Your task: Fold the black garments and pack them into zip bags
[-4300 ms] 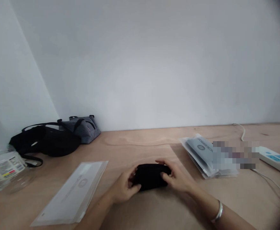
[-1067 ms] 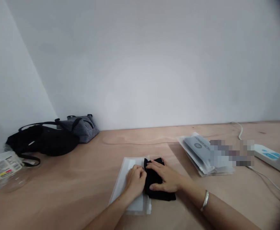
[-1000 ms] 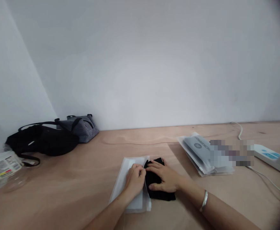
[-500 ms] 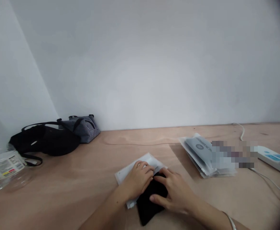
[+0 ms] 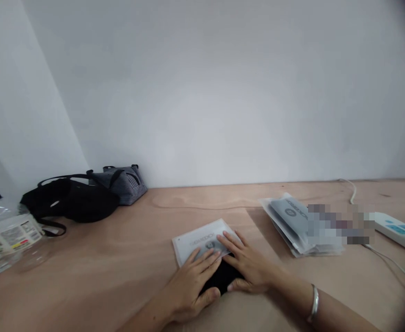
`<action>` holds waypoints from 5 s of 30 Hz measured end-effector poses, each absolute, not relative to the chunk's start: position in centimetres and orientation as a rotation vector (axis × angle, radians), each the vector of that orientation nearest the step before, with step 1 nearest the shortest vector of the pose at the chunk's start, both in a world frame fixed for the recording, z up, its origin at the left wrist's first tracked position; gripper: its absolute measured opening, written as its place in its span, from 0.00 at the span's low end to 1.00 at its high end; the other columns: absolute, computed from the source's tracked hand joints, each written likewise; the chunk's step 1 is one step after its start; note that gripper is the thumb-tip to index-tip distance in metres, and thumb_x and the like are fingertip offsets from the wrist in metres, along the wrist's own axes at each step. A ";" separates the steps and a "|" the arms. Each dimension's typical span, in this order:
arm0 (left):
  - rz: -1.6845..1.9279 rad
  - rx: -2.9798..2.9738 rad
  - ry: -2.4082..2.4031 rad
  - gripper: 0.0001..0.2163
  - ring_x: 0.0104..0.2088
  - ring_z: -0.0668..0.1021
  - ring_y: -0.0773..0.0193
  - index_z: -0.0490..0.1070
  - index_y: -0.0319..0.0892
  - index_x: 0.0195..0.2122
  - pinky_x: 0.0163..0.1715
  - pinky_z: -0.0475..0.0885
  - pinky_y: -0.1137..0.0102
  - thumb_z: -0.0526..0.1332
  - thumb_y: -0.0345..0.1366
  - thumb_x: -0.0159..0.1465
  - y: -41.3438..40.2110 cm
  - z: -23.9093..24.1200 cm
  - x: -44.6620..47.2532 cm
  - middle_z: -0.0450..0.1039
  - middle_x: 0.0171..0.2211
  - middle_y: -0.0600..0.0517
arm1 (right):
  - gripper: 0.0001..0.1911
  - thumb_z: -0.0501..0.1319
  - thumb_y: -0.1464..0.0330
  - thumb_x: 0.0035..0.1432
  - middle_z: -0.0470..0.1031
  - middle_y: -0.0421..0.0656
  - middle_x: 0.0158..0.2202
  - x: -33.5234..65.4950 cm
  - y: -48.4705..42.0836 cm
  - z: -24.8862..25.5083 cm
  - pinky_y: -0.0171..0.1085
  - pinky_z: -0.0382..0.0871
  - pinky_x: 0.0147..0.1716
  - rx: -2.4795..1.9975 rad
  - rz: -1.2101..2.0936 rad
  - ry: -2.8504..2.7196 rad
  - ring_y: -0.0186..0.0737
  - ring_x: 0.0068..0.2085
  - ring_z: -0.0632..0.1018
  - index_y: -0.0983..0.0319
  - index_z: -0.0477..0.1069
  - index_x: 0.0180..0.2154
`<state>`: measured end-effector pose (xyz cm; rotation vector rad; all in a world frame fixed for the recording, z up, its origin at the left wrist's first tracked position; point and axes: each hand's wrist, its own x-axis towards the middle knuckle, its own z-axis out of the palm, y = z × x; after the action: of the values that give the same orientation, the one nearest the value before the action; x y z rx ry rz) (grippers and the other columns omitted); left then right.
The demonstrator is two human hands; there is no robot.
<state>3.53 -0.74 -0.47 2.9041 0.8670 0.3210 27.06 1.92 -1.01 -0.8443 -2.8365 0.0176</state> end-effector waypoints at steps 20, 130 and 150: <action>0.839 3.239 0.690 0.18 0.49 0.71 0.63 0.63 0.41 0.51 0.47 0.69 0.67 0.45 0.23 0.63 2.4 -3.2 3.1 0.68 0.50 0.50 | 0.12 0.49 0.71 0.61 0.66 0.46 0.52 28.4 2.3 -2.9 0.39 0.63 0.47 -0.849 -0.300 -2.749 0.41 0.47 0.71 0.62 0.69 0.41; 0.180 2.581 1.565 0.30 0.61 0.47 0.54 0.48 0.52 0.60 0.55 0.43 0.50 0.40 0.60 0.59 2.5 -3.0 1.5 0.43 0.62 0.45 | 0.34 0.40 0.46 0.56 0.42 0.50 0.62 25.1 3.3 -2.9 0.60 0.36 0.53 -1.526 0.320 -2.548 0.53 0.61 0.46 0.54 0.46 0.60; 0.172 2.528 1.551 0.30 0.61 0.45 0.52 0.47 0.51 0.60 0.56 0.41 0.50 0.41 0.59 0.60 2.3 -2.7 1.6 0.41 0.62 0.45 | 0.22 0.42 0.77 0.55 0.70 0.64 0.38 34.8 8.0 4.0 0.50 0.63 0.31 -2.398 -0.669 -1.618 0.60 0.39 0.73 0.70 0.60 0.51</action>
<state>1.61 2.25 -2.74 2.5284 1.5515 0.1725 34.78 7.96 4.04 -2.3976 -1.6180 -0.6689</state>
